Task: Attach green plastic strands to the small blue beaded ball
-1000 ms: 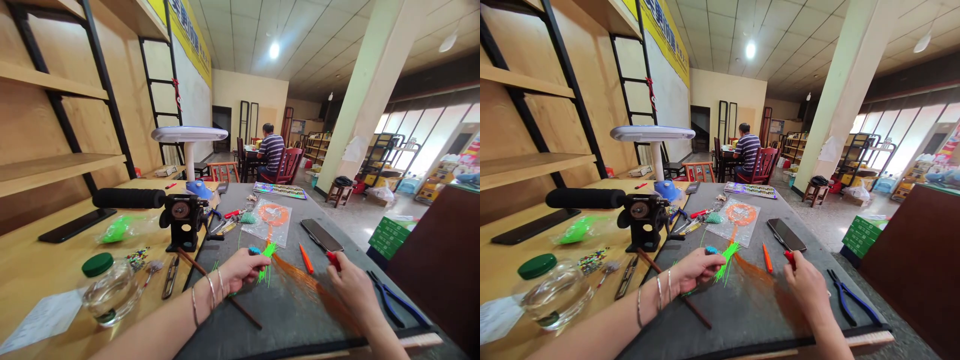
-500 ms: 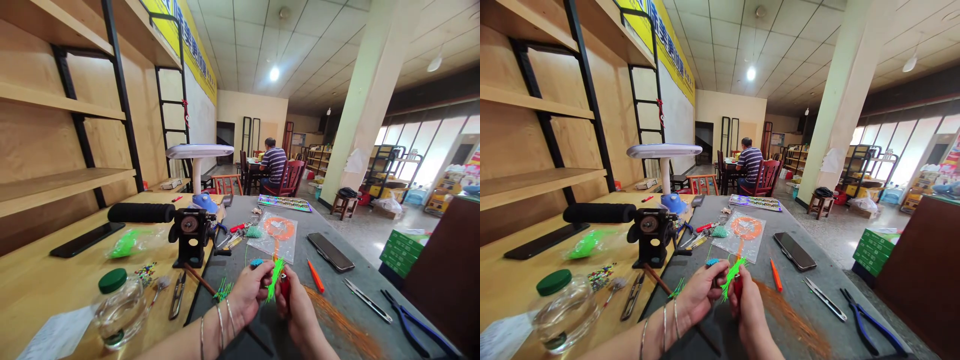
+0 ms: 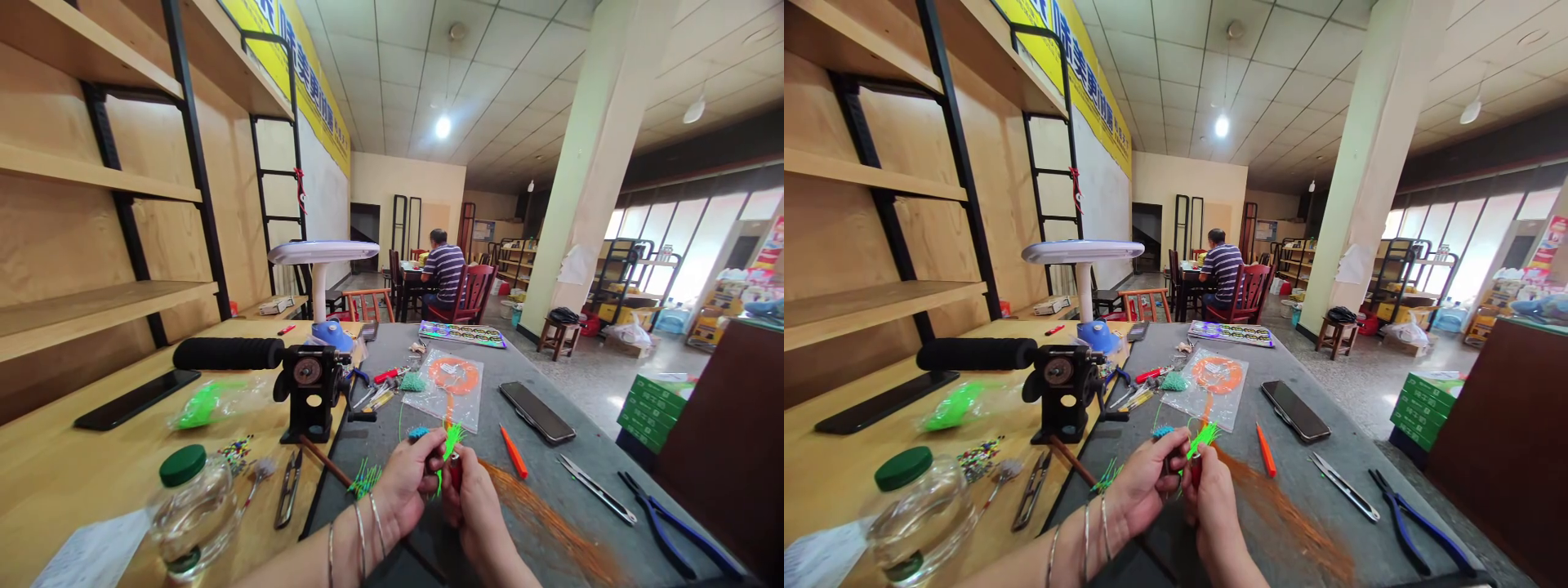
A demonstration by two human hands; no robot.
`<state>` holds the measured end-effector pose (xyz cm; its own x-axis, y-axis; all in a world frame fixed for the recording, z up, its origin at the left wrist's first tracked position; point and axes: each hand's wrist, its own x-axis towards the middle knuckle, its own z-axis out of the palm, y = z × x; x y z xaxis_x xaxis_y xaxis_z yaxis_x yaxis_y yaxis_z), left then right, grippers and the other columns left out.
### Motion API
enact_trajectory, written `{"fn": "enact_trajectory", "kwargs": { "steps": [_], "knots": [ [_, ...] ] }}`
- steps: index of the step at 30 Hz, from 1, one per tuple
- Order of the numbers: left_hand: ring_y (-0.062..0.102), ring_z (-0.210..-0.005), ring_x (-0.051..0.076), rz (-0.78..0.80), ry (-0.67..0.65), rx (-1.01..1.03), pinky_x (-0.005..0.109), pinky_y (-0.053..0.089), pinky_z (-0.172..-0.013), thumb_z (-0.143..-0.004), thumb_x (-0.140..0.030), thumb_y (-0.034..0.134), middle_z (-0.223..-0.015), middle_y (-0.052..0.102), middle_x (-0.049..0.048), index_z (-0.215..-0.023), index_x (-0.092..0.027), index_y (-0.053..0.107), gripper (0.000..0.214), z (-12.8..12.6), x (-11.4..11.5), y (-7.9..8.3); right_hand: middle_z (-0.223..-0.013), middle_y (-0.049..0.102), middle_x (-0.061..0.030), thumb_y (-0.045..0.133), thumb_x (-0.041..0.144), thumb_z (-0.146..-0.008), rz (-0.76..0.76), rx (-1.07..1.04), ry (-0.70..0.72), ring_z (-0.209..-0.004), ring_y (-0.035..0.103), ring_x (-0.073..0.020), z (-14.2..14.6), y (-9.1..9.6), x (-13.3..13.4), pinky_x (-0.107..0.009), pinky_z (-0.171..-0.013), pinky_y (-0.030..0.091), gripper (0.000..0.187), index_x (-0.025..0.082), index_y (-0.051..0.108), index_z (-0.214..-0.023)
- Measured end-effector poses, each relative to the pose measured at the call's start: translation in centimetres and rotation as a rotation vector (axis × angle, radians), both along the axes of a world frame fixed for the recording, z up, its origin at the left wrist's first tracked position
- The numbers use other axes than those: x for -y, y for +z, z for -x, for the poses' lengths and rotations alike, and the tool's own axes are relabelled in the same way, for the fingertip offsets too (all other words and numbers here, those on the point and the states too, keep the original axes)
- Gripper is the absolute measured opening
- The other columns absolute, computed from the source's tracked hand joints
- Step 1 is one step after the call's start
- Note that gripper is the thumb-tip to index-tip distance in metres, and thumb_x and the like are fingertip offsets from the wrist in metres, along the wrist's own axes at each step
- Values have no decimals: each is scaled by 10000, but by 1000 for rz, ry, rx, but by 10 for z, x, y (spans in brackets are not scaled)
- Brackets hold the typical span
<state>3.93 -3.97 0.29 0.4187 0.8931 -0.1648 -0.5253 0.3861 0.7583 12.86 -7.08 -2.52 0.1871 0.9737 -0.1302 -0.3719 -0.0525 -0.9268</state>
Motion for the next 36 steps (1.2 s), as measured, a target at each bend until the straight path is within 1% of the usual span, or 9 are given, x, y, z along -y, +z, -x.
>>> {"fn": "enact_trajectory", "kwargs": {
  "steps": [4,9,17,23,33,36],
  "knots": [
    [310,-400,-1,21,-5,-6,125,89,-363,-498,-382,826,-486,430,-62,-586,-116,533,405,-1,-1,0,-342,317,92,496,578,-720,-4,-6,-16,-307,192,-39,-1,-5,-3,-179,-318,139,446,202,438,-488],
    [289,-386,-5,44,-20,5,124,85,-359,-457,-398,838,-451,419,-68,-578,-116,531,434,0,-1,1,-330,329,79,465,568,-732,7,21,-21,-294,217,-38,-1,-5,-4,-174,-307,154,463,196,445,-457],
    [270,-368,-9,17,-30,-10,130,78,-365,-439,-424,840,-432,404,-80,-583,-124,523,460,0,-1,5,-316,300,81,457,549,-721,26,29,-28,-280,200,-32,-1,-6,-7,-169,-290,151,463,193,443,-425],
    [270,-362,-8,-16,-36,-32,143,67,-376,-452,-461,825,-434,401,-79,-577,-125,517,473,0,-1,3,-314,302,81,450,555,-731,34,23,-23,-276,205,-32,-1,-5,-8,-165,-290,157,472,188,458,-435],
    [285,-379,0,-25,-1,-61,150,66,-387,-447,-442,820,-442,407,-73,-573,-127,515,456,0,1,6,-313,316,74,442,549,-755,50,11,-10,-275,207,-29,0,-1,-5,-166,-299,155,489,183,458,-431],
    [273,-369,-2,-40,-21,-56,155,63,-389,-462,-444,813,-435,392,-78,-566,-130,507,450,0,0,5,-312,313,75,447,563,-742,35,22,-7,-272,212,-29,0,-3,-6,-168,-299,158,496,185,453,-421]
  ]
}}
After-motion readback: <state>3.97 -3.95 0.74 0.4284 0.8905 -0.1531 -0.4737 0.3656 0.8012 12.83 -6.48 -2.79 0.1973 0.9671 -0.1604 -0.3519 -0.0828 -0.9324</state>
